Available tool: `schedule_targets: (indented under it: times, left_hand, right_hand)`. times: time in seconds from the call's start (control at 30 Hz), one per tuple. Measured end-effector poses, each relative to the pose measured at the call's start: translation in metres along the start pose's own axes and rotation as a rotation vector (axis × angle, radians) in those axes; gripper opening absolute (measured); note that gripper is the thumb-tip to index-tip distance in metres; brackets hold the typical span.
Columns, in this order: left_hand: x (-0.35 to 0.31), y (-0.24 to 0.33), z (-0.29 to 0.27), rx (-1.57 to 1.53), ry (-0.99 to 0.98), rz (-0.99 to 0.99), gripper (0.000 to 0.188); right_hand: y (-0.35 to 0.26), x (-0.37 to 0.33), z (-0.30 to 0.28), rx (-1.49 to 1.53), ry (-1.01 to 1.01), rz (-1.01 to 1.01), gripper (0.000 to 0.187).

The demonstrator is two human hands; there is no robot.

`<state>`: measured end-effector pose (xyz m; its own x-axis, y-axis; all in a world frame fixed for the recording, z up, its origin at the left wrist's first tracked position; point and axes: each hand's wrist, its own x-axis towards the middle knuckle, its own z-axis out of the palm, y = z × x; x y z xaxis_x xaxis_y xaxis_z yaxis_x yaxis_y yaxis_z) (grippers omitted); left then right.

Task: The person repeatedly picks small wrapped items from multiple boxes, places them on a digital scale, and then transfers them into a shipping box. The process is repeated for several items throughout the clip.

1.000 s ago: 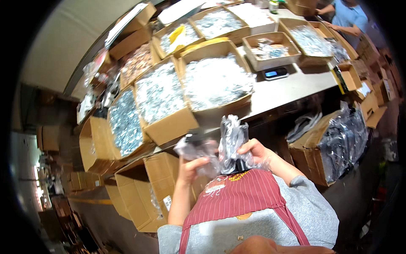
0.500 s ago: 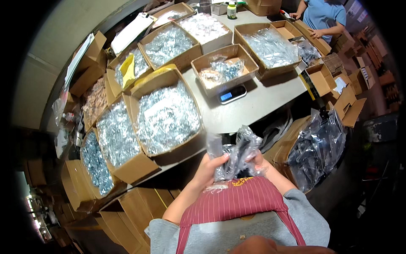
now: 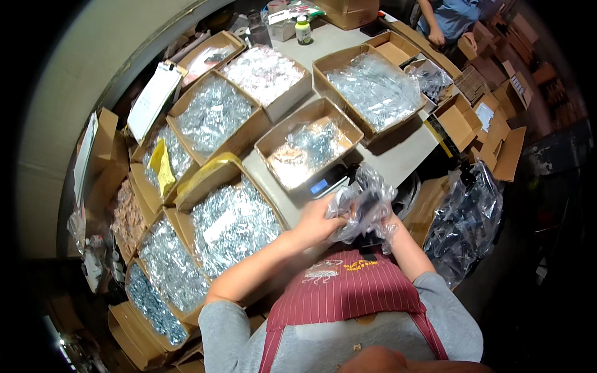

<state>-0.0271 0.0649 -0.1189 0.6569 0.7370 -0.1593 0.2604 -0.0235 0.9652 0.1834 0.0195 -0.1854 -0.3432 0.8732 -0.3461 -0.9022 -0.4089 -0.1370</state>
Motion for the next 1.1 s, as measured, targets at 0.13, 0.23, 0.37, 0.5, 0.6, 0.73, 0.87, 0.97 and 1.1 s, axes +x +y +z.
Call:
schedule_targets:
  times: [0.13, 0.23, 0.37, 0.5, 0.6, 0.73, 0.87, 0.97, 1.1]
  left_hand:
    - [0.024, 0.05, -0.023, 0.251, -0.137, -0.114, 0.054]
    - [0.047, 0.053, -0.052, 0.281, 0.115, -0.069, 0.059]
    - [0.09, 0.038, -0.085, 0.902, 0.452, 0.203, 0.063]
    - [0.09, 0.045, -0.074, 0.778, 0.406, 0.196, 0.06]
    - [0.072, 0.05, -0.053, 0.176, -0.062, -0.18, 0.052]
    - [0.051, 0.059, -0.008, -0.486, -0.379, -0.208, 0.048]
    - [0.03, 0.054, 0.025, -0.65, -0.072, -0.087, 0.05]
    - [0.013, 0.043, 0.036, -0.778, 0.127, 0.004, 0.051]
    - [-0.003, 0.059, 0.04, -1.003, 0.342, 0.161, 0.041]
  right_hand:
    - [-0.015, 0.018, -0.012, -0.02, -0.033, -0.022, 0.062]
    - [-0.027, 0.024, -0.038, -0.048, -0.253, -0.029, 0.068]
    - [-0.045, 0.015, -0.012, 0.117, -0.091, 0.131, 0.071]
    - [-0.061, 0.022, -0.034, -0.199, -0.242, 0.13, 0.063]
    - [-0.074, 0.012, -0.011, -0.319, -0.156, 0.352, 0.056]
    - [-0.1, 0.001, 0.048, -0.68, -0.401, 0.516, 0.069]
    - [-0.095, -0.001, 0.063, -0.804, -0.533, 0.388, 0.059]
    - [-0.091, -0.016, 0.072, -0.857, -0.396, 0.517, 0.06]
    - [-0.087, -0.024, 0.044, -0.665, -0.387, 0.433, 0.062]
